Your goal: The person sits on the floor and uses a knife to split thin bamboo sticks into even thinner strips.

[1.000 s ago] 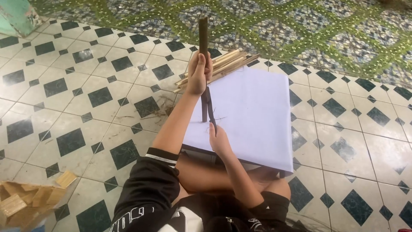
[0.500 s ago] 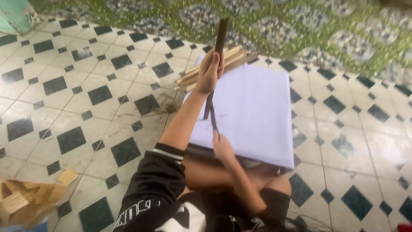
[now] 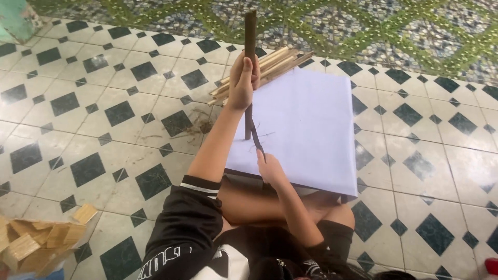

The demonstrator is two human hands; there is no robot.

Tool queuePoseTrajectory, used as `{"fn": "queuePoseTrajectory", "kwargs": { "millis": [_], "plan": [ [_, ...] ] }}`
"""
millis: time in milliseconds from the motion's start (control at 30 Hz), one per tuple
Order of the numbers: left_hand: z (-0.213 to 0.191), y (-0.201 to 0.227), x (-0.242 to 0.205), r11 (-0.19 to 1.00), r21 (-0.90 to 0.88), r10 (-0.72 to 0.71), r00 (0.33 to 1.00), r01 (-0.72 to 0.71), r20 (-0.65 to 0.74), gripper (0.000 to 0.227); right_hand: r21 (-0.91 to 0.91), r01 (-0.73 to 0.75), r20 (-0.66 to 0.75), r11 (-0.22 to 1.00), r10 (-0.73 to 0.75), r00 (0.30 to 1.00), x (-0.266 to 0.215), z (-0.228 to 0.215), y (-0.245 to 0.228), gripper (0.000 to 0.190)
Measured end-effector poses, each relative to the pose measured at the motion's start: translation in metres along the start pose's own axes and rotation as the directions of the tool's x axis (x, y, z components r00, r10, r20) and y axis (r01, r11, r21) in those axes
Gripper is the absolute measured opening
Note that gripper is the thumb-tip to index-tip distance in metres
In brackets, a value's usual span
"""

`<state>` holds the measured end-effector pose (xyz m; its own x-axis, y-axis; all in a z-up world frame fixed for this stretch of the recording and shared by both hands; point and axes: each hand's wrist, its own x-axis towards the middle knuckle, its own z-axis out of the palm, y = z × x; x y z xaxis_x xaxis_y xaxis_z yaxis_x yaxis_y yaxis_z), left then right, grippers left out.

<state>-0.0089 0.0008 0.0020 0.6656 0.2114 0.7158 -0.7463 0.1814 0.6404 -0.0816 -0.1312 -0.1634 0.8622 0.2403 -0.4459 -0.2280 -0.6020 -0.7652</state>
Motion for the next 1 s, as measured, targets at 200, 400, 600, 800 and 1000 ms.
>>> {"fn": "queuePoseTrajectory", "kwargs": {
  "millis": [200,400,600,800,1000],
  "plan": [
    [-0.005,-0.008,-0.003,0.987,-0.152,-0.047,0.995,0.059,0.086,0.033,0.063,0.121,-0.186,0.991,-0.107,0.977,-0.016,0.003,-0.022,0.048],
    [-0.004,-0.007,-0.002,0.994,-0.098,-0.038,0.997,0.044,0.063,0.036,-0.115,-0.085,0.038,0.990,0.090,0.995,-0.024,-0.023,-0.016,0.045],
    [-0.002,-0.008,-0.005,0.995,-0.100,-0.007,0.996,0.016,0.088,0.033,-0.042,-0.045,-0.006,0.998,0.045,0.999,-0.021,-0.017,-0.017,0.046],
    [-0.013,0.004,-0.011,0.994,-0.109,-0.024,0.999,0.028,0.039,0.036,-0.253,-0.119,0.158,0.960,0.162,0.974,-0.047,-0.035,-0.031,0.044],
    [-0.015,0.015,-0.013,0.997,-0.082,0.015,1.000,-0.014,0.012,0.038,-0.319,-0.152,0.094,0.936,0.191,0.977,-0.054,-0.040,-0.015,0.041]
  ]
}}
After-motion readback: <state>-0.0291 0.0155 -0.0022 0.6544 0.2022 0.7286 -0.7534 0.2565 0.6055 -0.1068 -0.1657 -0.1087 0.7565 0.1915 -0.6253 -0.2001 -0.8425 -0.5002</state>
